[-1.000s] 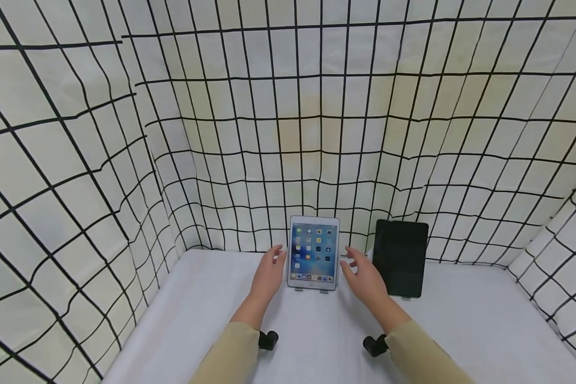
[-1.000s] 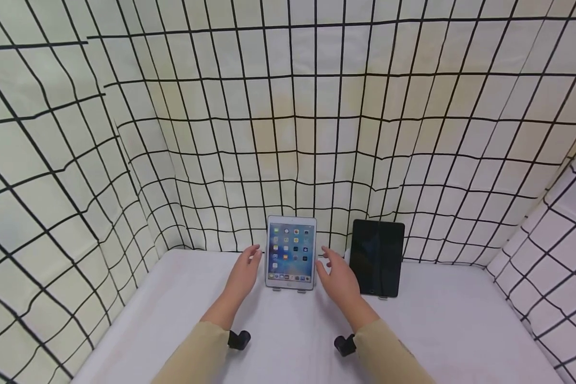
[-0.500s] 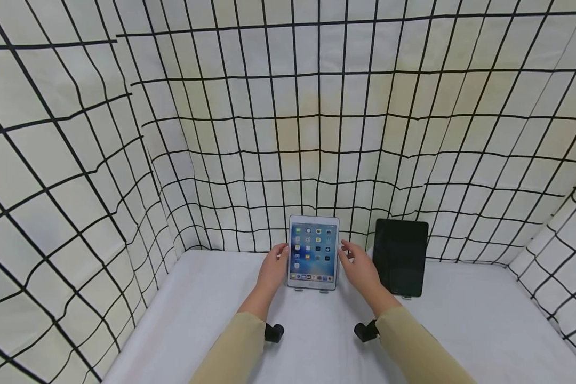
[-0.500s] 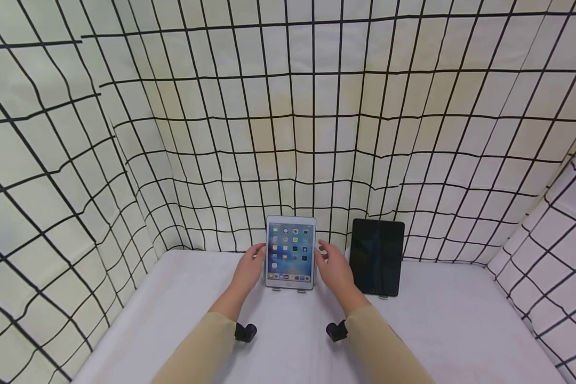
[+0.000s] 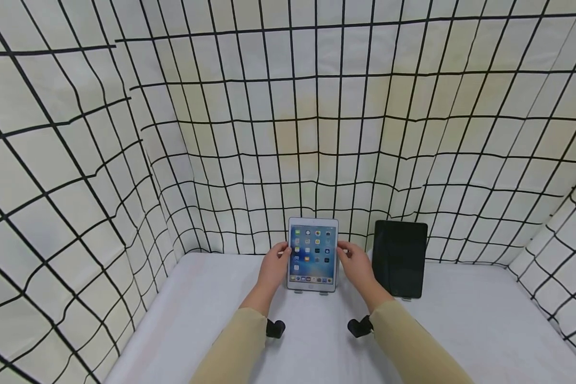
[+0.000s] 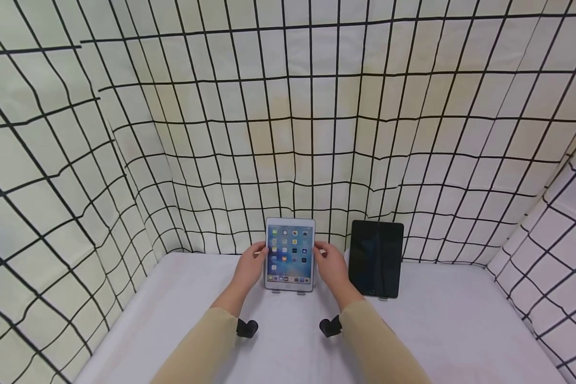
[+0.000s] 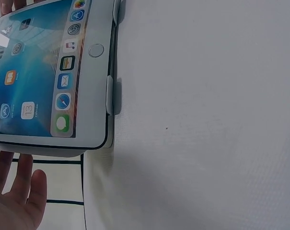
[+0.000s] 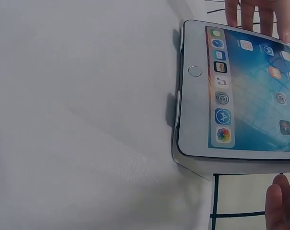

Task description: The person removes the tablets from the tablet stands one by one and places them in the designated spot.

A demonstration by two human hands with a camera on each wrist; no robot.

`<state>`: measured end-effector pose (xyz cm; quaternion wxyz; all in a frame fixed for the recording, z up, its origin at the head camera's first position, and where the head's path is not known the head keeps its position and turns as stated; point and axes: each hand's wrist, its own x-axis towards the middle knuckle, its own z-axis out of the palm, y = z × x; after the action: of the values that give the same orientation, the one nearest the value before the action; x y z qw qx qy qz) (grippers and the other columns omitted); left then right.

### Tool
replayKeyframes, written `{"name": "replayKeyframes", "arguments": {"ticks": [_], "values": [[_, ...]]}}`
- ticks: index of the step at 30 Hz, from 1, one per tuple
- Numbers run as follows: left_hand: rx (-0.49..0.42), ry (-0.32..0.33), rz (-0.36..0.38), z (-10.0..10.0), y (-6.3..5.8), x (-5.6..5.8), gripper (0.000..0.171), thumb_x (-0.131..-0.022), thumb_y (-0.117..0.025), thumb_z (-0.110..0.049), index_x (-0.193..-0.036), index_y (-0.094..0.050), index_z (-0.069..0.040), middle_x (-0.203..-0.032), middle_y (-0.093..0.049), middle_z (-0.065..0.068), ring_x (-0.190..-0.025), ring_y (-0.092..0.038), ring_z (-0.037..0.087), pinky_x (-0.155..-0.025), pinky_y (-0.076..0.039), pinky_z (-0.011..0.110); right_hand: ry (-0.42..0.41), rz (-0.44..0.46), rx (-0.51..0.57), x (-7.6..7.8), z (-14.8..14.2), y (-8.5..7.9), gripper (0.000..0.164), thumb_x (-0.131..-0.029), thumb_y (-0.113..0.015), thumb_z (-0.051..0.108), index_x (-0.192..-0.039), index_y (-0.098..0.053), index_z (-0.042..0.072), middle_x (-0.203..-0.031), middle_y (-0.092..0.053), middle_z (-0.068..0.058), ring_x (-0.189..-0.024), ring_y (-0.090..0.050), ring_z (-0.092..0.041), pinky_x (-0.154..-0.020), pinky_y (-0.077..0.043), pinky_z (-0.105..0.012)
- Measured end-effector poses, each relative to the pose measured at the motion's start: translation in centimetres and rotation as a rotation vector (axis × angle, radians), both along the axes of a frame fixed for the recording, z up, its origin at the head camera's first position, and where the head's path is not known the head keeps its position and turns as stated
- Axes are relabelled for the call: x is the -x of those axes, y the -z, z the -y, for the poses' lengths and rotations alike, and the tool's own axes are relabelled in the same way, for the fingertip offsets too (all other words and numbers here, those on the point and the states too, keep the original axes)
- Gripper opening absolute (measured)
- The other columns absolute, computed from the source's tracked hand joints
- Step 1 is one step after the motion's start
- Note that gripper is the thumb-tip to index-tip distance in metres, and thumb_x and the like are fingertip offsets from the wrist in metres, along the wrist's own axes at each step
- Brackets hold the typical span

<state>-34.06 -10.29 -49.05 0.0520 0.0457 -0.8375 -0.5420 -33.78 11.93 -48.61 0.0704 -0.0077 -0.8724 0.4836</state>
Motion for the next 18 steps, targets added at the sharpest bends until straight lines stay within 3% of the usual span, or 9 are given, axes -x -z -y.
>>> {"name": "replayKeyframes", "arguments": {"ticks": [12,18], "values": [[0.001,-0.014,-0.022,0.25,0.35,0.63,0.038,-0.103,-0.055,-0.03,-0.138,-0.059,-0.016,-0.137,-0.057,0.003,-0.121,-0.056,0.024,-0.097,-0.05,0.043,0.049,0.074,0.121,0.15,0.25,0.18,0.034,-0.101,-0.059,0.025,-0.133,-0.064,0.013,-0.131,-0.062,-0.008,-0.105,-0.057,-0.025,-0.088,-0.054,-0.042],[0.076,-0.037,-0.049,0.19,0.08,0.21,0.037,-0.102,-0.057,-0.029,-0.137,-0.06,-0.017,-0.138,-0.054,0.004,-0.122,-0.053,0.024,-0.098,-0.05,0.043,0.06,0.027,0.085,-0.12,0.35,0.46,0.034,-0.101,-0.06,0.025,-0.131,-0.065,0.013,-0.133,-0.06,-0.009,-0.112,-0.055,-0.026,-0.094,-0.051,-0.045]]}}
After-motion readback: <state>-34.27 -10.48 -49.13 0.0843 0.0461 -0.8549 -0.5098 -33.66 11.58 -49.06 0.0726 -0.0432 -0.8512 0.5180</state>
